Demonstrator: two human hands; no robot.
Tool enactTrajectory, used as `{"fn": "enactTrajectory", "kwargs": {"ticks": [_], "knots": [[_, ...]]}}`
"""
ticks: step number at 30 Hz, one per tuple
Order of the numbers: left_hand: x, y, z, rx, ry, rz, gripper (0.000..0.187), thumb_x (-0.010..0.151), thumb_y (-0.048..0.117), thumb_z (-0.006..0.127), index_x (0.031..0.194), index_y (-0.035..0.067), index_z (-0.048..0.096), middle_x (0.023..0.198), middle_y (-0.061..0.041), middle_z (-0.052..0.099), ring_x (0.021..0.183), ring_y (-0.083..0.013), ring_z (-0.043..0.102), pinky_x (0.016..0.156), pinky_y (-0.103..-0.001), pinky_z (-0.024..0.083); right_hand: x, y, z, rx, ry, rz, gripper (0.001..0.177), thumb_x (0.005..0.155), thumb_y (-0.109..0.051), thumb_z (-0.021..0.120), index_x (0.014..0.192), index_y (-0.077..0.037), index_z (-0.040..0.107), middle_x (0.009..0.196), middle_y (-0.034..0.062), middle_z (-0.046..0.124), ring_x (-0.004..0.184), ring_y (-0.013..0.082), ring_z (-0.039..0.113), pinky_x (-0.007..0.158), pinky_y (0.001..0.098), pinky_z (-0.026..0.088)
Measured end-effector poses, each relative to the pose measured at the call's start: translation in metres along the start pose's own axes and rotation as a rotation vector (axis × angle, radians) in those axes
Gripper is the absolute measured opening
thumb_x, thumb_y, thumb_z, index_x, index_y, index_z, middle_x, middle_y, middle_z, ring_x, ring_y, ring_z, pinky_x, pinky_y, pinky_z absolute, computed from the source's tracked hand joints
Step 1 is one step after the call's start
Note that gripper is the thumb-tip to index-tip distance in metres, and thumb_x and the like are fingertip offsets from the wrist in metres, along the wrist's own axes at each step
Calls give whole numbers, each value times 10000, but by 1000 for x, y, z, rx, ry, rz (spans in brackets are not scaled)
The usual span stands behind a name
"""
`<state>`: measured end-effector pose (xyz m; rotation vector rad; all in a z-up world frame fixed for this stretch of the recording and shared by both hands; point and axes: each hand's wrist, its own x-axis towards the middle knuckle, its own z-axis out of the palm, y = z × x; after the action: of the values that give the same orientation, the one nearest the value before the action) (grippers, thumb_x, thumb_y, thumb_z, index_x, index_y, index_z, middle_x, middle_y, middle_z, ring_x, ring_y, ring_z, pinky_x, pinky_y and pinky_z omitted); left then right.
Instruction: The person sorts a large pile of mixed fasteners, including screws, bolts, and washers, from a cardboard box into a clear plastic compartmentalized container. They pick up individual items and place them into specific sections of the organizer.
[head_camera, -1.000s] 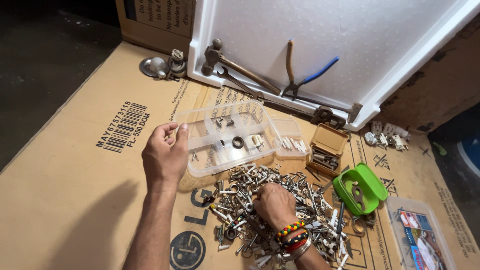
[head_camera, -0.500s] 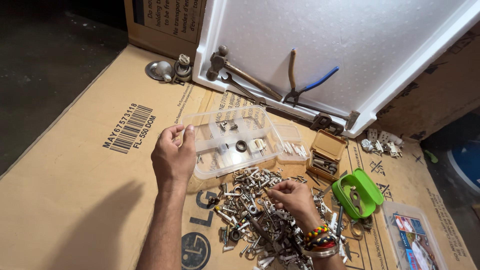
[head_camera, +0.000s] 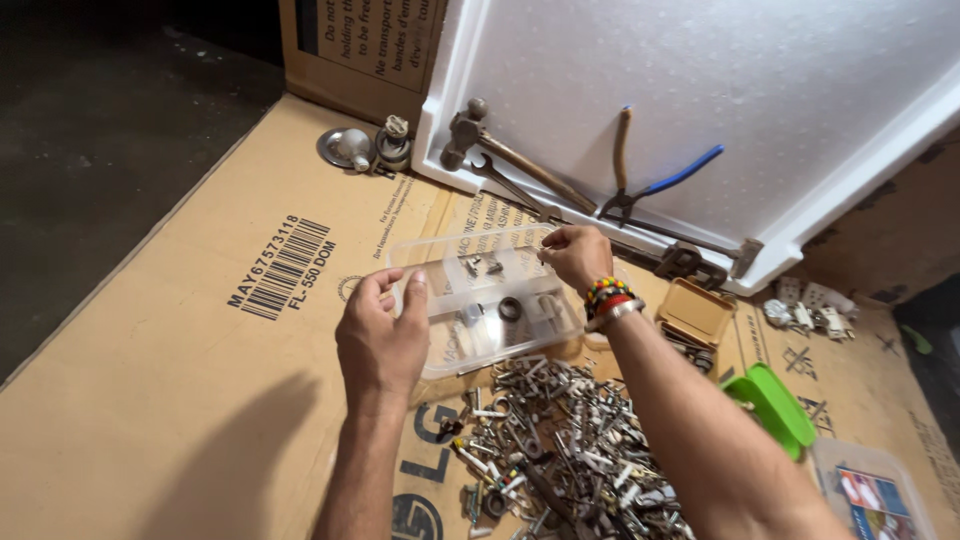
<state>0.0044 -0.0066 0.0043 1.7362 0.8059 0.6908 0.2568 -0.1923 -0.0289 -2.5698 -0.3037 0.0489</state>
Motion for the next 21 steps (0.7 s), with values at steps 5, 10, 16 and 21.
{"fn": "enactTrajectory", "kwargs": {"ticks": [5,10,16,21], "knots": [[1,0,2,29,-31,-1,403,899,403,670,1114,63,703,1128,-189,720,1036,-303,711,866,-415,554,32,-7,23,-243,-109,-41,217,729,-232,859,937,-177,835,899,41,795,805,188,743,772,342,585],[0,1,4,32,-43,9,404,898,395,670,1125,61,698,1128,-186,717,1025,-302,713,860,-412,555,24,-14,16,-208,25,-85,195,764,-247,855,943,-175,830,915,57,782,802,202,728,757,338,566],[-4,0,5,21,-44,19,404,894,391,681,1122,59,704,1144,-173,718,1027,-293,714,866,-400,555,-35,2,-38,-90,199,-301,151,867,-248,787,974,-143,806,922,31,796,749,118,733,675,292,583],[-6,-2,7,44,-52,26,410,908,400,679,1131,56,699,1158,-172,710,1031,-290,711,873,-398,551,-141,51,-62,140,56,103,187,908,-259,709,1037,-144,780,892,46,811,707,125,726,597,263,595]]}}
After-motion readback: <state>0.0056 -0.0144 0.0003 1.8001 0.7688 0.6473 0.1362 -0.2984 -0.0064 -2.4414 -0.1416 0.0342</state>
